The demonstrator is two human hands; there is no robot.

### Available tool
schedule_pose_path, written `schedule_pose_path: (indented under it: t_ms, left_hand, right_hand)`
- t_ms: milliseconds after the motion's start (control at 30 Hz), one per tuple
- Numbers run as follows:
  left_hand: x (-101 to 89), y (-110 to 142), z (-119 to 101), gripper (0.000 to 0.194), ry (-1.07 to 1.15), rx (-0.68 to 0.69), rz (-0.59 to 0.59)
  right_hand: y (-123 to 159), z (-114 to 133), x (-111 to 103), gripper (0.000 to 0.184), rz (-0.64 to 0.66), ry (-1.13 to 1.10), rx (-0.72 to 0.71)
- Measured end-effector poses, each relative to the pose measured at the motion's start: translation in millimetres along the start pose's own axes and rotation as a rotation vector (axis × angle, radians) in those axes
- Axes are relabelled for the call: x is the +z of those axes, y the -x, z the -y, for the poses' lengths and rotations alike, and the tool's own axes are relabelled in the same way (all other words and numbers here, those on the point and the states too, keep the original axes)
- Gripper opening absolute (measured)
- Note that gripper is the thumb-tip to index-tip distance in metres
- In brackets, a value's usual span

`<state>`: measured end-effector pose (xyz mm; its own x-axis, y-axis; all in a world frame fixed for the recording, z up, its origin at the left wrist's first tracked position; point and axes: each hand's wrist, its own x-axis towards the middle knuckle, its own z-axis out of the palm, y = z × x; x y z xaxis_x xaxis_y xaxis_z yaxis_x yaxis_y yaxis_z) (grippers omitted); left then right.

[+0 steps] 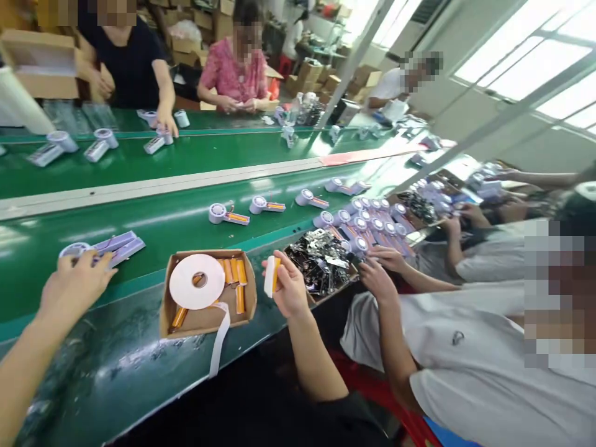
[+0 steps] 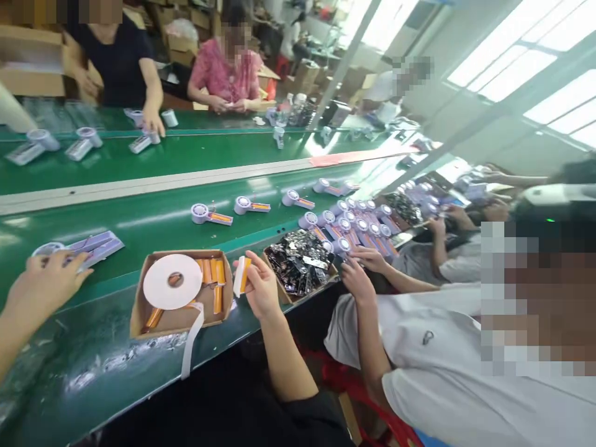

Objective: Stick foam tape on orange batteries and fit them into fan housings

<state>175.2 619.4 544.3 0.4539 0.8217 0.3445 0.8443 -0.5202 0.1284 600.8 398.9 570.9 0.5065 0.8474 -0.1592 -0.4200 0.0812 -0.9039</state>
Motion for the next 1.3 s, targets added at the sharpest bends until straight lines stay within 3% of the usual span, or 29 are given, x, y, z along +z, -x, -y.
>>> schedule_pose_path:
  t_ms: [133, 233, 300, 367, 433, 500, 567, 700, 800, 933, 1067, 1300]
  left_hand:
    - [21.7, -21, 16, 0.066, -0.098, 0.059, 0.233]
    - [34.8, -56, 8, 0.06, -0.068, 0.019, 0.315]
    - [38.6, -85, -15, 0.048, -0.006, 0.099, 0.341]
    - [39.7, -111, -51, 0.026, 0.098, 0.279, 0.378]
    - [43.3, -127, -90, 0.018, 0.162, 0.364, 0.421]
    - [53.1, -134, -120, 0.016, 0.219, 0.35, 0.501]
    - [66.5, -137, -136, 0.01, 0.226, 0.277, 0.516]
    - [81.7, -144, -130, 0.001, 0.312, 0.211, 0.565]
    - [79.7, -153, -119, 0.005, 0.442, 0.245, 0.62]
    - [80.5, -157, -118, 0.017, 0.536, 0.176, 0.596]
    - [90.5, -155, -127, 0.023, 0.545, 0.043, 0.549]
    - [100.2, -162, -138, 0.019, 0.484, -0.073, 0.51]
  right_hand:
    - [9, -6, -3, 0.069, 0.089, -0.028, 0.053]
    - [10, -5, 5, 0.072, 0.17, 0.037, 0.103]
    - [3, -1, 16, 0.076, 0.217, 0.08, 0.096]
    - [-10, 4, 32, 0.073, 0.256, 0.098, 0.045]
    - [-24, 10, 49, 0.066, 0.297, 0.108, -0.007]
    - [-36, 14, 64, 0.061, 0.351, 0.132, -0.033]
    - [-48, 16, 76, 0.059, 0.414, 0.18, -0.05]
    - [-85, 9, 92, 0.048, 0.488, 0.39, -0.229]
    - [-124, -5, 103, 0.035, 0.492, 0.747, -0.447]
    - [-163, -28, 109, 0.034, 0.541, 1.126, -0.516]
    - [-167, -37, 111, 0.033, 0.641, 1.295, -0.528]
    - [-155, -33, 126, 0.029, 0.863, 1.672, -0.509]
